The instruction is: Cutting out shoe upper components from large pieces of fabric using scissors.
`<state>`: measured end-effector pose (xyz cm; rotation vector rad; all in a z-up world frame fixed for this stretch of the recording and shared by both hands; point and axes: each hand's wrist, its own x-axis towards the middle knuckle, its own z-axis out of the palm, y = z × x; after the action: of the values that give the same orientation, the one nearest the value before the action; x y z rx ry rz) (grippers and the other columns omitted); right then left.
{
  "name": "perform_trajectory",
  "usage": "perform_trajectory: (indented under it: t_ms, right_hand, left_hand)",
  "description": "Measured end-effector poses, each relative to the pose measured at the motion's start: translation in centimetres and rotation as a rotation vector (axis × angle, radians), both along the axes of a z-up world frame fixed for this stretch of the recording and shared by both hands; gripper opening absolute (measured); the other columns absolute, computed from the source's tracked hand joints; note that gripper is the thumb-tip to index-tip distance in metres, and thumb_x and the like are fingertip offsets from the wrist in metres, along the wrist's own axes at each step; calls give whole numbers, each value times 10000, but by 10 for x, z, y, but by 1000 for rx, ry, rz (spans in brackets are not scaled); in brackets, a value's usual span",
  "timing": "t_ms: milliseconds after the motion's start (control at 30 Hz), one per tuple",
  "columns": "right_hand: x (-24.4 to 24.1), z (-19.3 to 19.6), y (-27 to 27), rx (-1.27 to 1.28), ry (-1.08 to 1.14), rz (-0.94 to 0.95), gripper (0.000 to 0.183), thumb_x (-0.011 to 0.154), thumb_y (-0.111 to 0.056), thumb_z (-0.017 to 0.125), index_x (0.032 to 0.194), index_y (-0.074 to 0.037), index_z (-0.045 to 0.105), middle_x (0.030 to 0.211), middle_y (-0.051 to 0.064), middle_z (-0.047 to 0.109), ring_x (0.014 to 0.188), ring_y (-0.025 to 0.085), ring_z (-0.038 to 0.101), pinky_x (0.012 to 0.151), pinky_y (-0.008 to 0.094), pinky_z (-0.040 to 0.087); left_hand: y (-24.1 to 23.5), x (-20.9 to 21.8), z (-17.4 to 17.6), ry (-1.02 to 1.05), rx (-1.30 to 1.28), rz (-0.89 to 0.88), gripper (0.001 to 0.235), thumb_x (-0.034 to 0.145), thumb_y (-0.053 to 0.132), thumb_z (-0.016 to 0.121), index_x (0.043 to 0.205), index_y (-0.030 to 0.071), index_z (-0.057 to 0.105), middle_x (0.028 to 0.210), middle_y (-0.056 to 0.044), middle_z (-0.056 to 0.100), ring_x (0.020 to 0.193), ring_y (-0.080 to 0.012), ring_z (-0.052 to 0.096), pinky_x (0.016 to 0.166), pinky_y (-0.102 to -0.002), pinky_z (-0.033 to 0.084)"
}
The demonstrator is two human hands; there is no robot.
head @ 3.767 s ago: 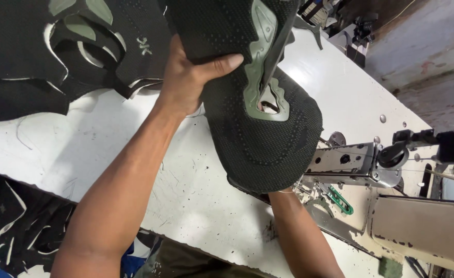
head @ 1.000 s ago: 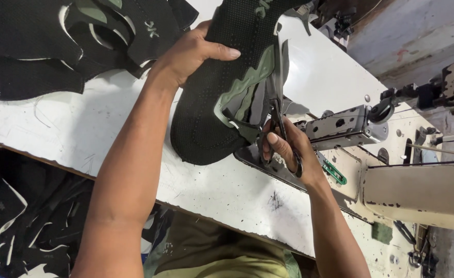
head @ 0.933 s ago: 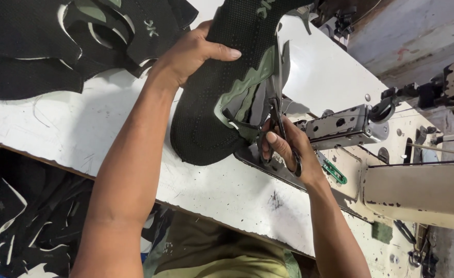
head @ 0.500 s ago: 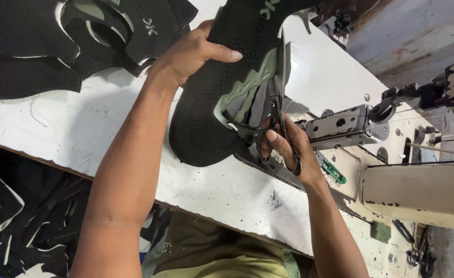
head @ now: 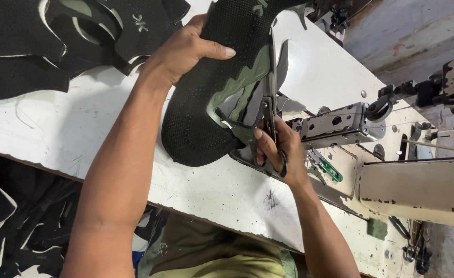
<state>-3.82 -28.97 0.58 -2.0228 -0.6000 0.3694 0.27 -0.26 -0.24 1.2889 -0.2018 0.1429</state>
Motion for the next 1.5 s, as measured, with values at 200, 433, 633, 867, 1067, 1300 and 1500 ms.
perform_trajectory:
  t_ms: [200,433,633,867,1067,1300,1500]
  right_hand:
    - [-11,-8,20,244,83,-23,274,1016,-321,597,938,-60,563,619,3,544,444,84,531,401,256,457]
    - [-8,9,44,473,318,-105,266,1006,-299,625,927,-56,554,607,-14,500,439,88,493,399,235,390]
    - [5,-7,31,520,396,-207,327,1003,-363,619,990,-42,560,662,2,511,507,104,503,440,253,384]
    - [-23,-52,14,725,364,82,362,1002,-385,568,1130,-52,504,821,71,569,705,182,609,636,341,534]
    - [-29,-52,9,718,283,16,281,1032,-280,555,1141,-31,482,831,84,556,728,175,586,649,332,512]
    - [-28,-49,11,703,250,44,248,1072,-268,512,1123,-26,495,809,77,549,693,163,579,641,323,514]
    - [-24,-48,11,691,233,31,253,1067,-278,504,1107,-28,505,778,72,551,664,161,587,615,320,519]
  left_hand:
    - [-4,10,-10,-35,16,31,431,793,80,739,1219,46,680,1076,-68,770,974,-157,748,937,-310,601]
    - [-6,27,-23,-105,17,-44,311,846,62,754,1156,75,726,1075,-48,774,976,-157,757,933,-327,633]
    - [4,17,-15,-273,134,108,269,910,80,751,1175,66,705,1087,-34,756,1026,-131,723,963,-307,583]
    - [-3,42,-54,-129,167,547,320,917,158,803,1119,-41,654,1057,-114,712,972,-196,680,874,-353,546]
    - [-22,57,-64,231,627,718,331,879,232,763,1018,-48,654,1000,-188,723,892,-238,719,832,-386,561]
    - [-54,169,-33,153,-350,483,652,737,361,800,1186,120,393,1036,-122,657,792,-217,753,684,-421,659]
    - [19,163,-82,-66,1024,1303,539,949,498,747,1220,70,562,1040,-181,657,928,-330,653,701,-415,565]
